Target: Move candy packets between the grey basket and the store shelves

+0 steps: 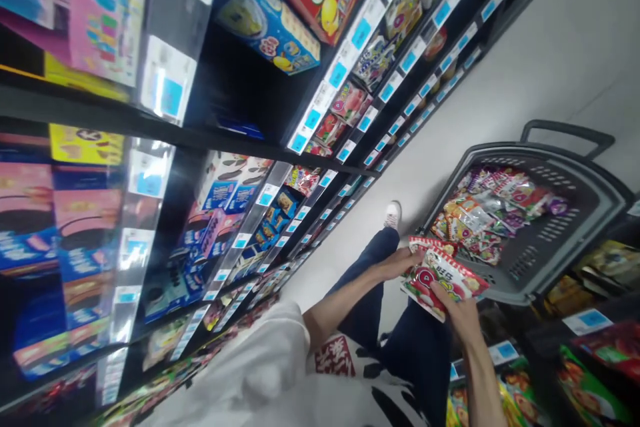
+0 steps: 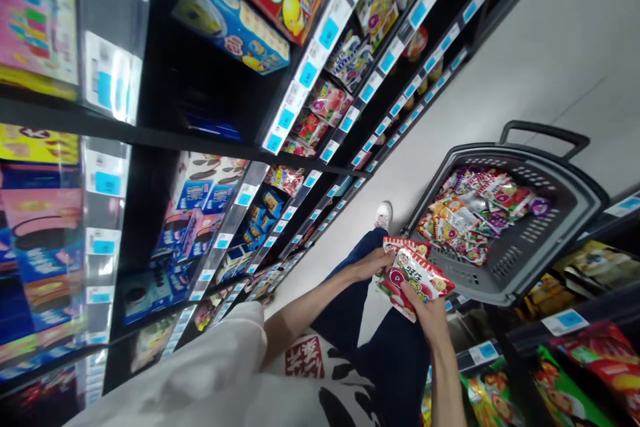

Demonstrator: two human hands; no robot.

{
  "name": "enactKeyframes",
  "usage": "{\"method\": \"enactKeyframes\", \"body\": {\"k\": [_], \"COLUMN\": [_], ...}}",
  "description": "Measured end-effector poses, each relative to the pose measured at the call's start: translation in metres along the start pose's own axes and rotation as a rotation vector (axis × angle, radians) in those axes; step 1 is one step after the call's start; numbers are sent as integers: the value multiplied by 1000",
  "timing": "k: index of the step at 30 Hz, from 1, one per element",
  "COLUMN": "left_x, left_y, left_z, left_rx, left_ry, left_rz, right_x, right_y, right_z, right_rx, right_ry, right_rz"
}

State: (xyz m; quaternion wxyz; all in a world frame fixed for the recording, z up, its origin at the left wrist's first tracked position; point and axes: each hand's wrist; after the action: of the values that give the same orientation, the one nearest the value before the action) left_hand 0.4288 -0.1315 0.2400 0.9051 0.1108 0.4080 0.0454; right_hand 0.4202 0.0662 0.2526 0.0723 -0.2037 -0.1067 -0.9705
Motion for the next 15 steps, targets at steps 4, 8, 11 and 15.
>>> {"method": "enactKeyframes", "body": {"k": [4,8,11,15], "left_x": [-47,-65,-66,-62], "left_y": [-30,-53,-68,-90], "left_z": [1,10,17,28], "left_rx": [174,131,57,-20], "left_ry": [148,192,222,221], "left_rz": [-343,-542,-527,-308], "right_x": [22,44,56,59], "right_y": [28,62,89,125], "right_z": [-3,-9,-15,-27], "right_rx": [-72,-97,-188,-246], "right_ry": [-187,-337,-339,-144], "right_rz": [199,323,259,-28]}}
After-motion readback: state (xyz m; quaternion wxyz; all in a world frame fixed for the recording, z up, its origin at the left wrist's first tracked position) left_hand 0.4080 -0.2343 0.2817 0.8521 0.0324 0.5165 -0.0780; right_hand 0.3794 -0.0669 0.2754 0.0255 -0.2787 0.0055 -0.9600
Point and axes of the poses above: each hand's wrist, its own z-axis away from the middle knuckle, its own y-axis out of the palm, x = y × z, and after that the axes turned 10 degrees about y, right-handed
